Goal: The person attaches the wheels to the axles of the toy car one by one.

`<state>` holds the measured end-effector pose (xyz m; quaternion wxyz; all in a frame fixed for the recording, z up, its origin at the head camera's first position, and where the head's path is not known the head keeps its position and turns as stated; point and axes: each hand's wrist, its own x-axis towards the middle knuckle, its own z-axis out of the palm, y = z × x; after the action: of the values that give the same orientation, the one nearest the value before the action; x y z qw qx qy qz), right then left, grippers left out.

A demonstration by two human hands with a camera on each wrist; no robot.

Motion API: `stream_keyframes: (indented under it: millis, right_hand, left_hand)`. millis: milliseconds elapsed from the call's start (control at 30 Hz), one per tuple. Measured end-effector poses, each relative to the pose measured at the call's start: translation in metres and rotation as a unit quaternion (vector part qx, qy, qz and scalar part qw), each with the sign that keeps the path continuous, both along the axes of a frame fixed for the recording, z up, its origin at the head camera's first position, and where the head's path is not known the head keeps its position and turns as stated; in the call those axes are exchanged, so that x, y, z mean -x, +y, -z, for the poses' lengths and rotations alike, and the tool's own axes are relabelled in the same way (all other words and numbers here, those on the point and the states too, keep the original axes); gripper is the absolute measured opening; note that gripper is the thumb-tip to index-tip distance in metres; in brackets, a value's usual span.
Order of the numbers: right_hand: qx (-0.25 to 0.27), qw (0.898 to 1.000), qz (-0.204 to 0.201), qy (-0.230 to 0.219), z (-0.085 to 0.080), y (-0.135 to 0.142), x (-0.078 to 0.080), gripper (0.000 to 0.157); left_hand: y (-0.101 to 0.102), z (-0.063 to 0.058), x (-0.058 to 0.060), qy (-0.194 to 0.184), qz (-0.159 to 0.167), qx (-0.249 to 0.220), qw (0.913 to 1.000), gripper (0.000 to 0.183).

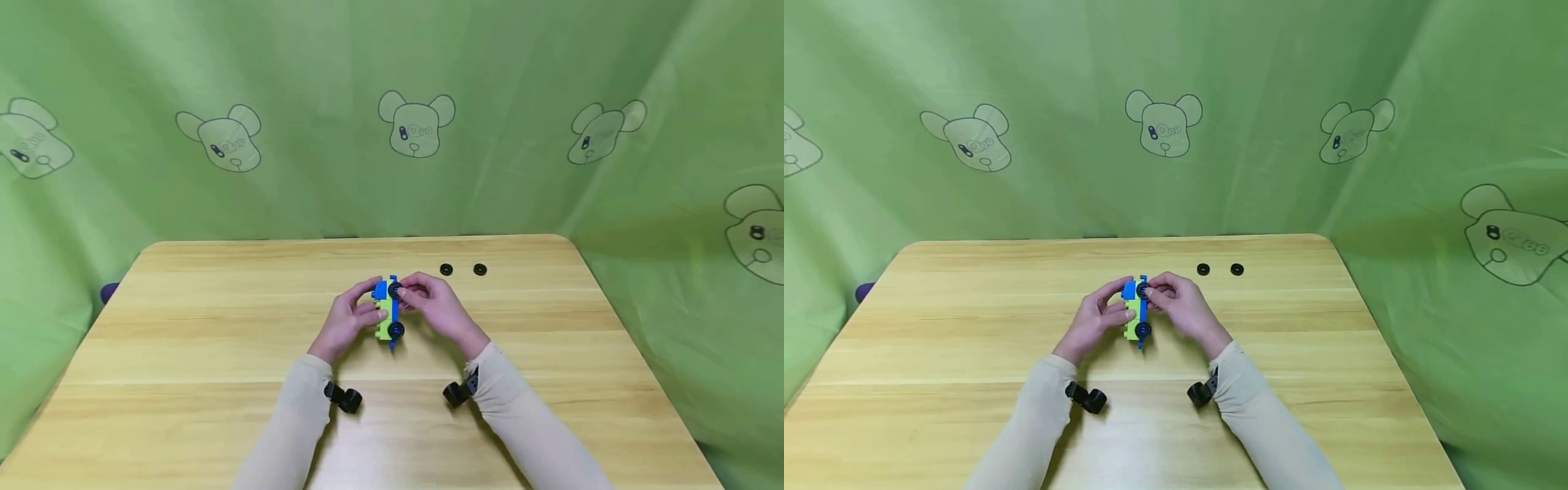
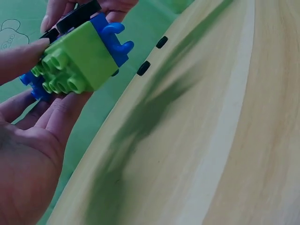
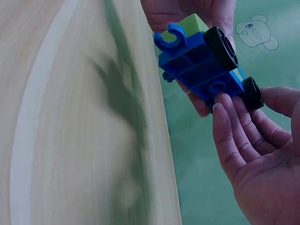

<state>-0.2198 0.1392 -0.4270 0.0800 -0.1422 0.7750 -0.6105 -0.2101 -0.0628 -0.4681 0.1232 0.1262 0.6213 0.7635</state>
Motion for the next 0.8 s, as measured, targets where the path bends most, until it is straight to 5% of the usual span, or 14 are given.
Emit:
stream_keyframes:
  millis: [300, 600, 800]
  right_hand:
    - [-0.027, 0.999, 0.008, 0.026, 0.001, 0.008, -0.007, 0.02]
    - [-0.1, 0.993, -0.025, 0.056, 0.004, 0.008, -0.013, 0.029]
    - [-0.08, 0.994, -0.056, 0.055, 0.003, 0.006, -0.017, 0.041]
  left_hand:
    - [0.002, 0.0, 0.0, -0.011, -0.066, -0.014, 0.9977, 0.07]
    - [0.007, -0.007, 0.003, -0.018, -0.139, -0.044, 0.9892, 0.07]
    - [0.008, -0.012, 0.001, -0.021, -0.158, -0.062, 0.9853, 0.065]
